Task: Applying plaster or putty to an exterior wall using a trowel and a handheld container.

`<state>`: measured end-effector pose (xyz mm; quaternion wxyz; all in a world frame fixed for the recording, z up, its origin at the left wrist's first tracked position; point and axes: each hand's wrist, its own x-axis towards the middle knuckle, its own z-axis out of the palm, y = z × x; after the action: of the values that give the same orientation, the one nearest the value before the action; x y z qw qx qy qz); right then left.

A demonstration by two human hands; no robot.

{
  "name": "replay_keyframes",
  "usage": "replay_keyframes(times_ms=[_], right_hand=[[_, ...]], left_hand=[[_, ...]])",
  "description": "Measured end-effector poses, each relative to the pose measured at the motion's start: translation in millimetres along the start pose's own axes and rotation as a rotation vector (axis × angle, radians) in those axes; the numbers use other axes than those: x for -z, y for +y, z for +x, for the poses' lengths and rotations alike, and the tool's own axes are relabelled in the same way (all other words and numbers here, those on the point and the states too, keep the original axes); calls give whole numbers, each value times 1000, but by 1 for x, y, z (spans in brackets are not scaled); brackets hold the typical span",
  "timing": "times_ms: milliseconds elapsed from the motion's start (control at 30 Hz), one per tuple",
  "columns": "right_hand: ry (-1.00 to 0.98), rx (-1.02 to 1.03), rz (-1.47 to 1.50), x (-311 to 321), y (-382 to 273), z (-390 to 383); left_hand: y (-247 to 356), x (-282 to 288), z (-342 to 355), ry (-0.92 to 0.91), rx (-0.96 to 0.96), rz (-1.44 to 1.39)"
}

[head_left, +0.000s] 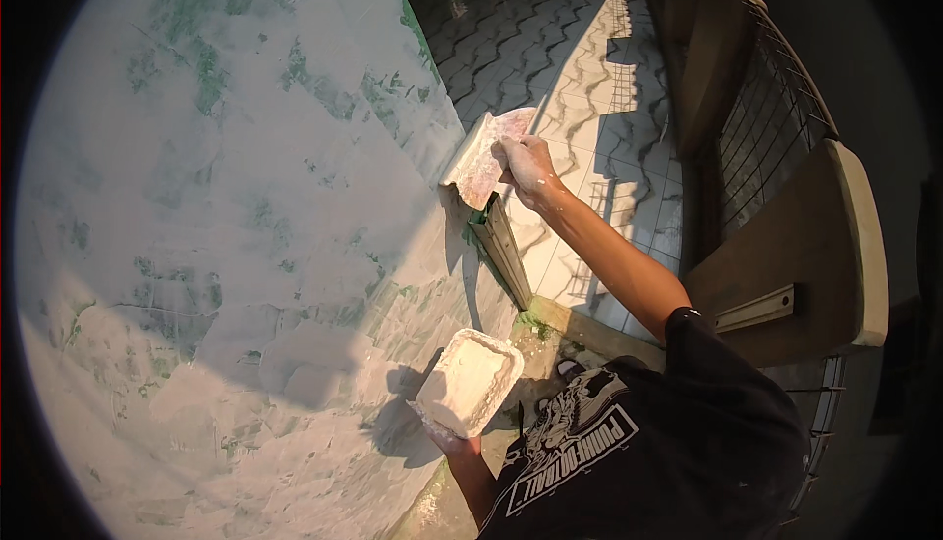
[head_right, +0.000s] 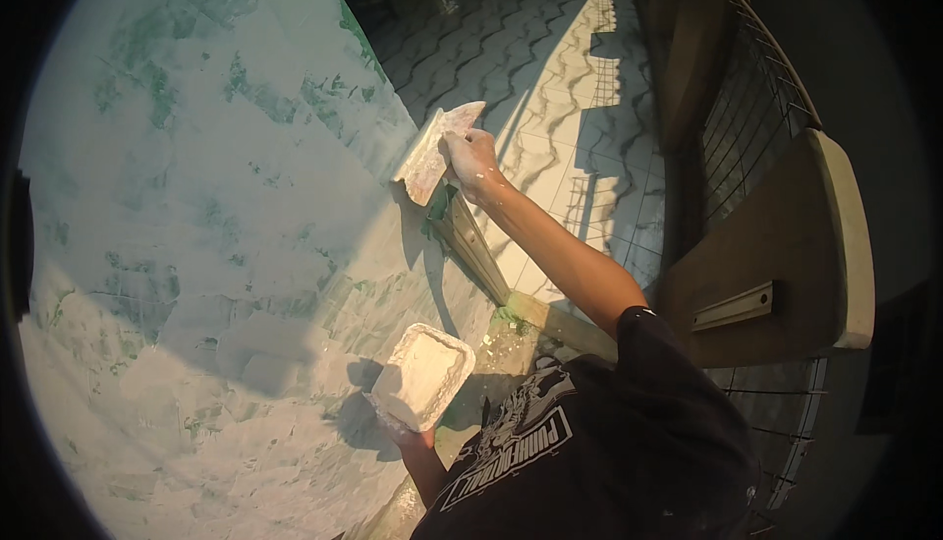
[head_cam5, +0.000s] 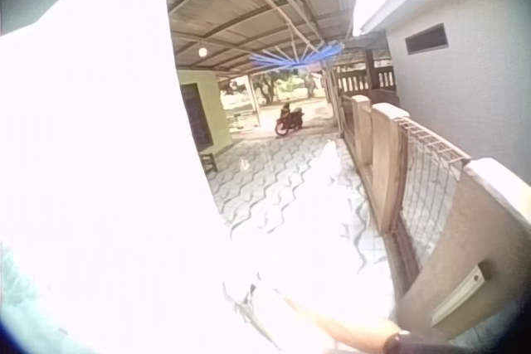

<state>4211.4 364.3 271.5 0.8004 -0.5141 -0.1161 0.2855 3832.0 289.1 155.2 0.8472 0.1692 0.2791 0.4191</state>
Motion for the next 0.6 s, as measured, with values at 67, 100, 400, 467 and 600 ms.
replay_keyframes(times_ms=[67, 100, 400, 467, 600], right_hand=[[5, 159, -100, 19, 7, -3], [6, 160, -100, 26, 13, -6], [78, 547, -688, -24, 85, -42], [67, 475, -736, -45, 87, -60], [-34, 592, -673, -31, 99, -78]], left_hand=[[0, 3, 3, 1, 14, 16], [-2, 5, 3, 3, -3, 20], [0, 44, -5, -106, -331, 764], [2, 57, -3, -136, -631, 1489], [0, 21, -4, -9, -431, 1060]])
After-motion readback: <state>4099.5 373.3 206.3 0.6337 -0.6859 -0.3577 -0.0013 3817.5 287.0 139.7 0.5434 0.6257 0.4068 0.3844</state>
